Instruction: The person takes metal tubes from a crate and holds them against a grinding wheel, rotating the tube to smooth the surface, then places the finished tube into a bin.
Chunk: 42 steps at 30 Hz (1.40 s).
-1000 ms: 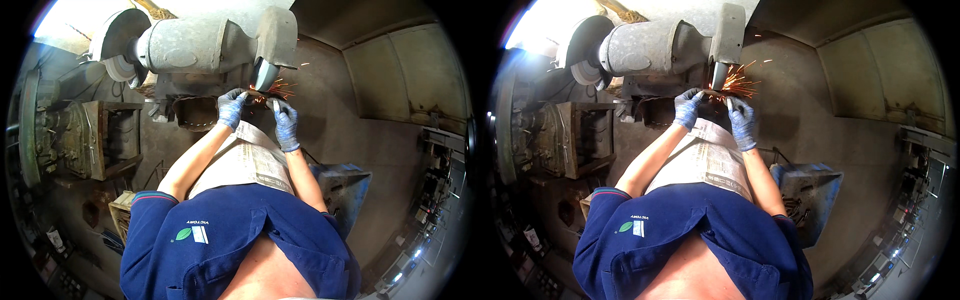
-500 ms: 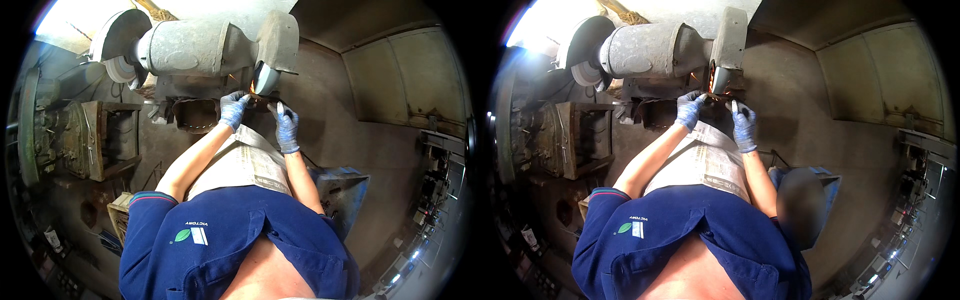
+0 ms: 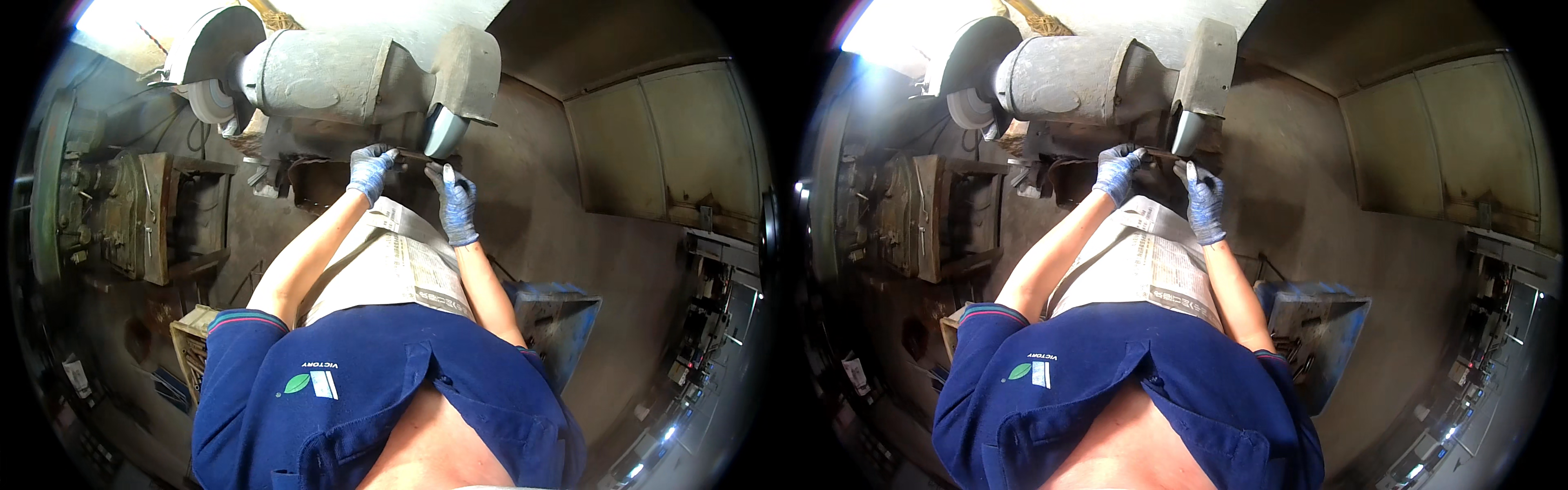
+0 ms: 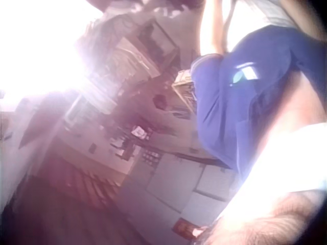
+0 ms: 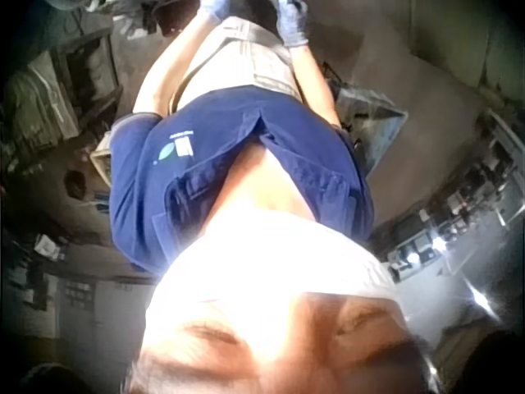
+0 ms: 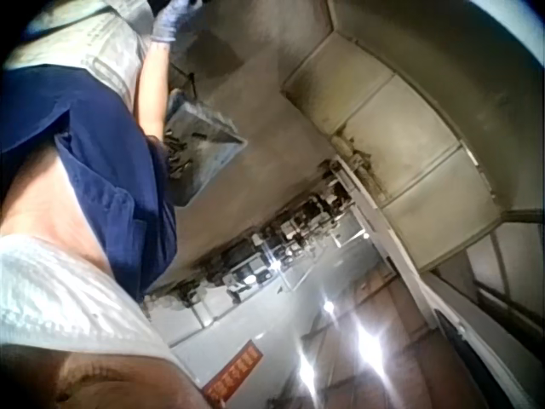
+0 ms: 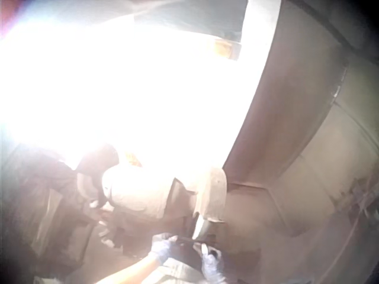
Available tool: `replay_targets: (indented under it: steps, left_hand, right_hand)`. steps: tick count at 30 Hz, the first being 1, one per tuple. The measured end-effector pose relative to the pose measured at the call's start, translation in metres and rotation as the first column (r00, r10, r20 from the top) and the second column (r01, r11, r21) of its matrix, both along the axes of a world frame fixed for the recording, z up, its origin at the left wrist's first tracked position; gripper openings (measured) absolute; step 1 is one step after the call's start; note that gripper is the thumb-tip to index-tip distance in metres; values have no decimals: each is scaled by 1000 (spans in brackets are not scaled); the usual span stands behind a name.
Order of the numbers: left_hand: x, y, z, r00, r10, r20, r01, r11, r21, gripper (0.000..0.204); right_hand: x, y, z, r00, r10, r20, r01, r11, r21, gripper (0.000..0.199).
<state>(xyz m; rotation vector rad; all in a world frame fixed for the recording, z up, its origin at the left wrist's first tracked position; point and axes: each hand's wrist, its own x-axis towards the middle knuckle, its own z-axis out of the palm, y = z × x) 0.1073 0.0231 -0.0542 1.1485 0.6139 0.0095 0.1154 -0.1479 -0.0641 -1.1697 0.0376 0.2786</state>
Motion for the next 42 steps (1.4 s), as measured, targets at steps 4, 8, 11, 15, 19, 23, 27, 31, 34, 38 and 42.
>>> replay_targets:
  steps: [4,8,11,15,19,23,27,31,34,38,42]
  left_hand:
    - [-7,10,-10,999,-33,22,33,999,-4,8]
    - [-29,12,-21,982,-57,180,51,998,41,11]
    - [-50,2,0,966,-81,247,78,997,22,14]
    - [-63,-1,21,939,-174,296,118,973,200,16]
    - [-66,-1,28,918,-204,340,149,972,183,17]
    - [-71,1,36,936,-209,283,206,978,41,17]
    - [-65,-6,36,942,-167,292,168,986,22,16]
    - [-34,-7,11,959,-184,215,183,983,26,14]
    - [-19,-17,1,978,-151,144,159,986,-48,11]
    - [-7,-34,7,975,-97,201,106,994,-36,9]
    - [-1,-38,2,981,-77,181,101,986,-129,8]
  right_hand:
    - [-1,4,-5,998,63,1,-63,997,44,34]
    - [-15,-6,-1,983,89,158,-93,995,18,34]
    - [-34,-18,17,968,74,242,-80,997,14,33]
    - [-46,-28,35,905,105,412,-54,990,-133,32]
    - [-48,-40,49,819,199,538,12,932,-363,33]
    - [-54,-45,69,780,263,568,78,860,-505,33]
    - [-53,-44,62,798,182,575,75,916,-394,28]
    - [-28,-41,44,704,310,638,232,750,-620,21]
    - [-17,-33,26,887,97,451,135,880,-456,18]
    - [-7,-42,23,940,38,338,50,967,-248,17]
    - [-5,-46,16,979,18,205,23,979,-200,19]
